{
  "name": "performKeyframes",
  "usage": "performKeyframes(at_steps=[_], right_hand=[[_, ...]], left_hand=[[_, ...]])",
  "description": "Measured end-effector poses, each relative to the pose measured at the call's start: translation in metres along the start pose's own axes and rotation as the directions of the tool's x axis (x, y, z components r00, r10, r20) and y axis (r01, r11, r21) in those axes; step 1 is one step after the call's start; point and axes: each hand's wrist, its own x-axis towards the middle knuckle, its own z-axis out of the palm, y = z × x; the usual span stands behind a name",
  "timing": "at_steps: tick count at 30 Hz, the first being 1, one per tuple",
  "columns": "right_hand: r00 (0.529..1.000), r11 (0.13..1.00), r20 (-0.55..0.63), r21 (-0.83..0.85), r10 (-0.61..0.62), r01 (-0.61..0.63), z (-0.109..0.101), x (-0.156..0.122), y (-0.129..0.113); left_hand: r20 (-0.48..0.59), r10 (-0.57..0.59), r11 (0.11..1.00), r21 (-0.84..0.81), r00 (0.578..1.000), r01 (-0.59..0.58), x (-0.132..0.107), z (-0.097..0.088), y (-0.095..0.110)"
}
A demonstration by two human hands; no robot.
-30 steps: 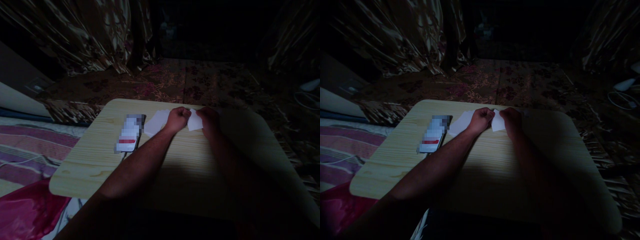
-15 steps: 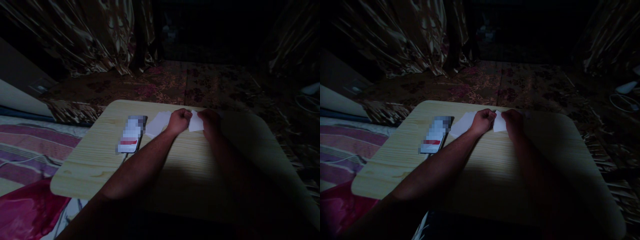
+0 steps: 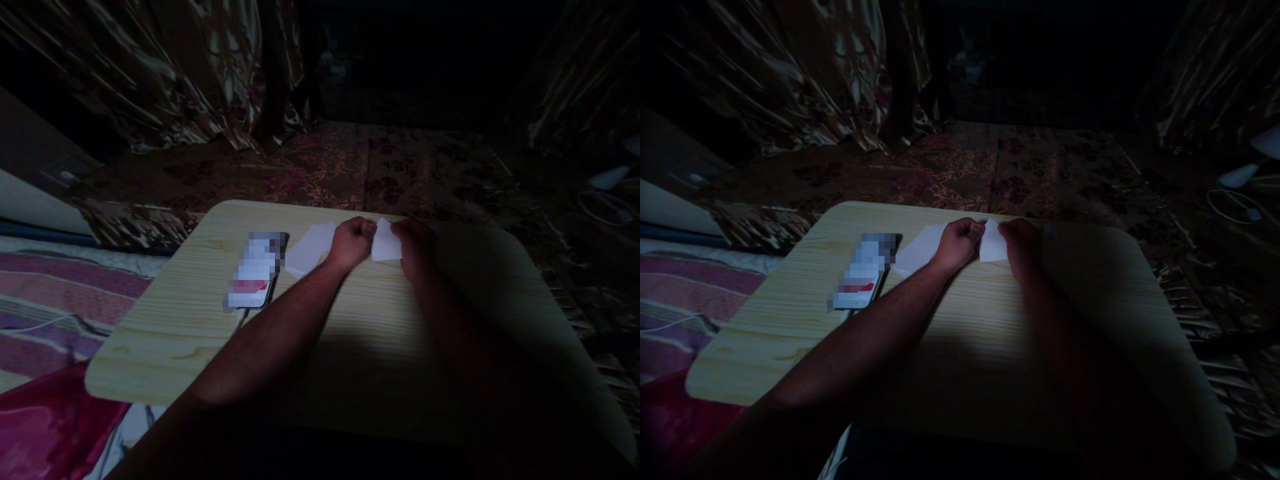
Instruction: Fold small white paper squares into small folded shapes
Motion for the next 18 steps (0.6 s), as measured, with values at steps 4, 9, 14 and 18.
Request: performKeyframes(at_steps=[4,9,14,18], right_hand=[[1.000,1.000,-0.016,0.017,-0.003,0.003,0.0001,0.0018,0.0028],[0.999,0.999,-0.006,-0.022,-0.037,0.037,-0.0005,0.0032,0.0030],[1.000,1.000,-0.011,-0.014,-0.028,0.028,-0.0005,0.0030,0.0038],[1.000,1.000,0.001,-0.010,-0.024,0.024,-0.0002,0.0014,0.0018]], left_hand=[[0.022,-0.001,1.000,-0.025,1.000,0.002,-0.0014,-0.0002,0.0020],[-0.042,0.014,1.000,-0.009,0.999,-0.014,-0.0031,0.0004,0.0037],[-0.041,0.029,1.000,-0.006,0.999,-0.029,-0.0031,0.0004,0.0030],[-0.016,0.010,0.995,-0.099,1.000,-0.011,-0.0032,0.0001,0.0049]])
